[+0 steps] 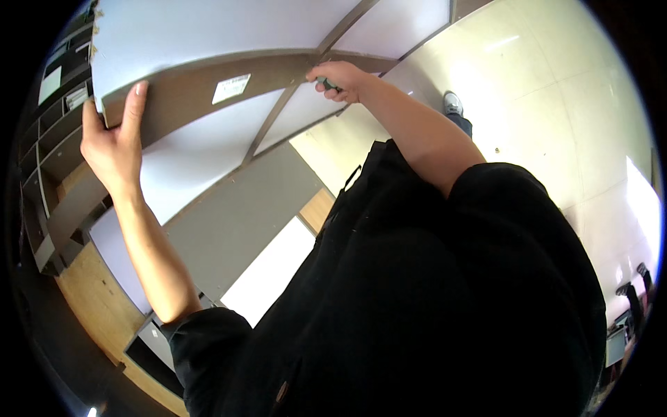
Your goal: The person assembles a wooden cabinet by attaching panels and shelves using a screwdriver. They lift and position large boards, align them with existing structures, and fasten them in place. Another person is present in the background but does not assist with the assembly.
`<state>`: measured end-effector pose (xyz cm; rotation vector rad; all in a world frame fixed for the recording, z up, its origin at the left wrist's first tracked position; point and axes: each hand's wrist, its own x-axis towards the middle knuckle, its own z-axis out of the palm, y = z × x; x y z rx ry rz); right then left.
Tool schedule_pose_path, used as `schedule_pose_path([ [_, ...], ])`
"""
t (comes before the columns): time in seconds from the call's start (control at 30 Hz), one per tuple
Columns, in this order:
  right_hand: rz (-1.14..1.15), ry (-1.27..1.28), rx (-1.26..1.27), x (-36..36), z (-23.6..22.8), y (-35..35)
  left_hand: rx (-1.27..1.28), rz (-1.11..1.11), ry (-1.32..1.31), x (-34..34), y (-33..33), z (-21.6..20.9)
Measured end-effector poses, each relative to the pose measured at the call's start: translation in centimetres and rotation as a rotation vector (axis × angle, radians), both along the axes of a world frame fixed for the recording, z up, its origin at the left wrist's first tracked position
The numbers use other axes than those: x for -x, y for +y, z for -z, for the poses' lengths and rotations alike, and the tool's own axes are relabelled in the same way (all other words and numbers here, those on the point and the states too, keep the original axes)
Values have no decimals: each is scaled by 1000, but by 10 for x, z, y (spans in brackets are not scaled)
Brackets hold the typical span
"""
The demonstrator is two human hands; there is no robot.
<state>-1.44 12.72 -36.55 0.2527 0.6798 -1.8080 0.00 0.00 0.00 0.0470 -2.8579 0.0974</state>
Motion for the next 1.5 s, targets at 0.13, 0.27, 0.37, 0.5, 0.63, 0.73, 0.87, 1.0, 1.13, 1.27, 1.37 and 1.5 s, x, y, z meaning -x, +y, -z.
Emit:
schedule_pose_path([
  [0.13,146,-167,36,-75,-29,-44,77,-11,-169,3,-5,-18],
  [0.27,-56,362,-279,-44,-25,-21,36,38,-3,5,3,-4],
  [0.37,-110,457,-348,-51,-31,-33,6,-5,-17,1,4,-5],
  [0.5,-108,547,-374,-45,-30,-44,60,-26,-38,4,0,-7],
  [0.63,-111,695,-517,-40,-23,-38,44,-13,-33,2,3,-7],
  [0.73,-67,968,-700,-41,-23,-40,36,5,-10,2,3,-5],
  [0.87,283,895,-885,-77,-20,-64,43,2,-19,6,6,-5],
  [1.0,392,768,-815,-88,-46,-67,22,-2,-11,2,3,-7],
  [1.13,320,552,-563,-77,-39,-61,14,-9,-13,2,2,-7],
  [1.27,330,-348,256,-63,2,-55,25,5,-13,3,1,-6],
  [1.37,428,-312,82,-67,-24,-54,22,2,-8,0,-4,-7],
  [1.5,361,191,-291,-77,-14,-67,29,64,54,4,-5,-3],
])
